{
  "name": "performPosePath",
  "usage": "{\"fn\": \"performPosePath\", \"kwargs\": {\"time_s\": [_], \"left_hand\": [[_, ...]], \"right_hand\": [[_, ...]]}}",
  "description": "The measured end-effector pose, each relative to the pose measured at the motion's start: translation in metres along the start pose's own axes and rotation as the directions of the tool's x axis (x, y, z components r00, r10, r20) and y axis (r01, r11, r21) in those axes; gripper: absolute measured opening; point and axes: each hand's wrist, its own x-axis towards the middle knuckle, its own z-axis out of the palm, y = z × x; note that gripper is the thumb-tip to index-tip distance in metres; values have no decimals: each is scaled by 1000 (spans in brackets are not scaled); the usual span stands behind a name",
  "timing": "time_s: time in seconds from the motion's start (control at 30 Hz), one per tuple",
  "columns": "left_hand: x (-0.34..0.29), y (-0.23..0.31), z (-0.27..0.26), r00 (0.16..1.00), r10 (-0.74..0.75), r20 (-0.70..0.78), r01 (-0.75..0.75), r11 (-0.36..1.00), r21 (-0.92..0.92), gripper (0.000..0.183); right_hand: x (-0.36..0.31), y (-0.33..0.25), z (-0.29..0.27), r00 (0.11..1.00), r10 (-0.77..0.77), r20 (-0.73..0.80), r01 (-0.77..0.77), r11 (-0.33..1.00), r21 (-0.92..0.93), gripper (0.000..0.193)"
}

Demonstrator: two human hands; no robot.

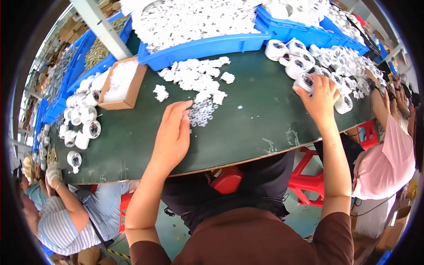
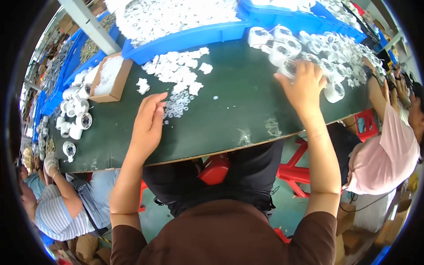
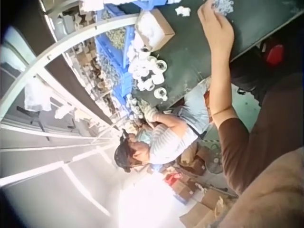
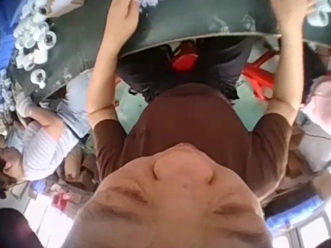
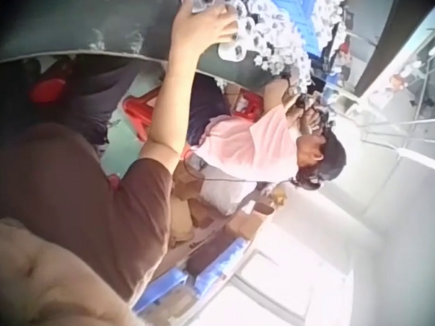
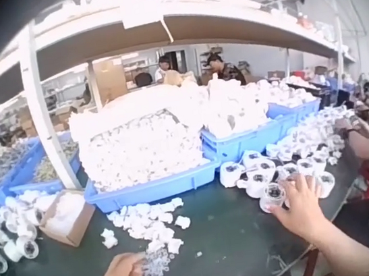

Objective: Assembling small white electronic components by hand at a factory workbench.

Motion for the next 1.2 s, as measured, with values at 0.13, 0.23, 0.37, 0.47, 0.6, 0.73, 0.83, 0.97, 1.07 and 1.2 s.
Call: {"fn": "performPosePath", "kwargs": {"time_s": [0.13, 0.23, 0.37, 0.47, 0.6, 0.73, 0.83, 0.97, 1.07, 1.2], "left_hand": [[-15, 4, -2, 991, 42, -123, -29, 994, 108, 29], [-36, 12, -1, 979, 36, -200, 0, 984, 179, 26], [-65, 24, 7, 998, 37, -43, -33, 994, 102, 20], [-71, 38, 17, 997, -66, 37, 70, 992, -108, 32], [-68, 43, 29, 992, -98, 85, 121, 937, -329, 46], [-69, 35, 27, 998, -65, -23, 57, 964, -258, 45], [-66, 34, 25, 995, 47, -89, -57, 993, -107, 51], [-64, 39, 25, 992, 61, -109, -60, 998, 10, 41], [-64, 41, 24, 993, 39, -110, -34, 998, 47, 29], [-67, 38, 27, 981, 16, -191, -11, 1000, 25, 16]], "right_hand": [[1, -21, -20, 978, 35, 204, -59, 992, 111, 61], [-18, -43, -36, 981, -87, 174, 35, 958, 284, 61], [-56, -88, -62, 950, -110, 294, -125, 727, 676, 65], [-79, -129, -72, 945, -296, 137, 55, 558, 828, 68], [-106, -169, -63, 882, -471, 22, 146, 316, 938, 67], [-100, -190, -69, 850, -468, 242, -368, -198, 909, 70], [-85, -177, -73, 779, -519, 352, -521, -223, 824, 64], [-59, -176, -77, 790, -489, 369, -455, -66, 888, 33], [-52, -187, -90, 782, -470, 409, -560, -243, 792, 15], [-60, -187, -94, 779, -489, 392, -520, -156, 840, 13]]}}
